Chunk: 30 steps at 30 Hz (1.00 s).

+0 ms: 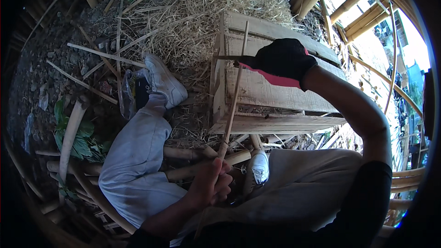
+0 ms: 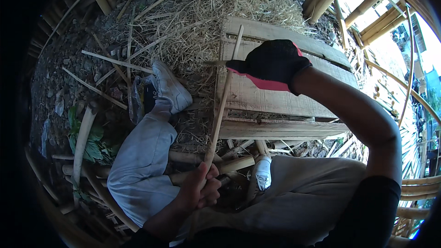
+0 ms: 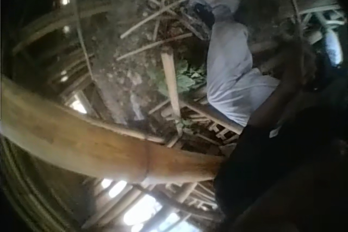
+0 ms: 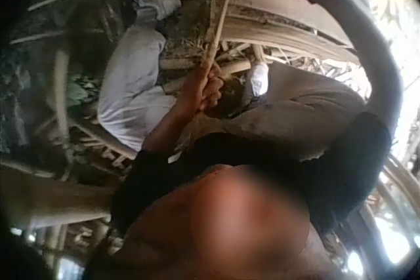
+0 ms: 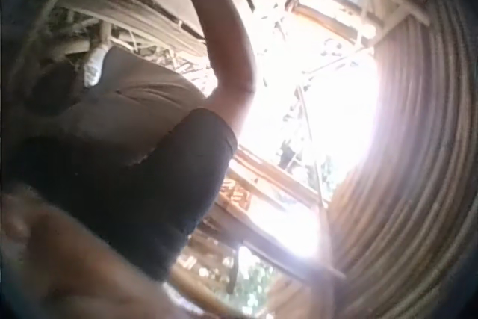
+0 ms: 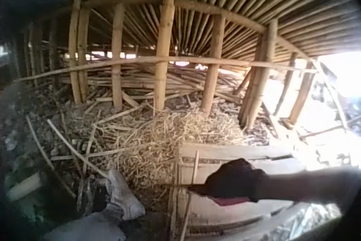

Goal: The person sits on the ground and uses a knife to shave a long bamboo stick, repeatedly drawing the blade along its length to smooth the surface. The person holds the bamboo with one hand and guides the knife with the other, working over a wooden crate.

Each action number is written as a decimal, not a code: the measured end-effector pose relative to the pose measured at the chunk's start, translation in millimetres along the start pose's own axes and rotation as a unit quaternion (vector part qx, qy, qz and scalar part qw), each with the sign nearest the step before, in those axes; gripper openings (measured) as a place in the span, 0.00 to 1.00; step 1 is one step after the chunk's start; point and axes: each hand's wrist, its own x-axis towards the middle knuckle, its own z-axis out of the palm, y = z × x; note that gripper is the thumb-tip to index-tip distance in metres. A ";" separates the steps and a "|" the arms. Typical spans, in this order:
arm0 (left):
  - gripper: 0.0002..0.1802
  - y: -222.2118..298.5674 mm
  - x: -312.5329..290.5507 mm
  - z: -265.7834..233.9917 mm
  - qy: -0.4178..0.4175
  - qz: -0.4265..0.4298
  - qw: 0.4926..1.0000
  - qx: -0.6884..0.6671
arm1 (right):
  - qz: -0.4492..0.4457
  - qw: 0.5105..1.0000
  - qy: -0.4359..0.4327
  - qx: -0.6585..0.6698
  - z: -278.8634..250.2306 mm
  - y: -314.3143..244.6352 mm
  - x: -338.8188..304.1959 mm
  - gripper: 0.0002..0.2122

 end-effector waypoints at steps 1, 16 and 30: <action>0.29 -0.1 0.5 1.4 -0.001 0.001 1.000 0.005 | 0.014 0.999 -0.034 0.016 -10.2 6.0 0.7 0.30; 0.26 2.5 -2.7 11.0 0.072 0.029 0.995 0.061 | -0.086 0.993 -0.069 0.031 -9.0 -63.0 -52.3 0.35; 0.21 2.4 -2.8 15.8 0.084 0.032 0.995 0.030 | -0.018 0.997 -0.051 0.053 -9.6 -54.5 -47.9 0.33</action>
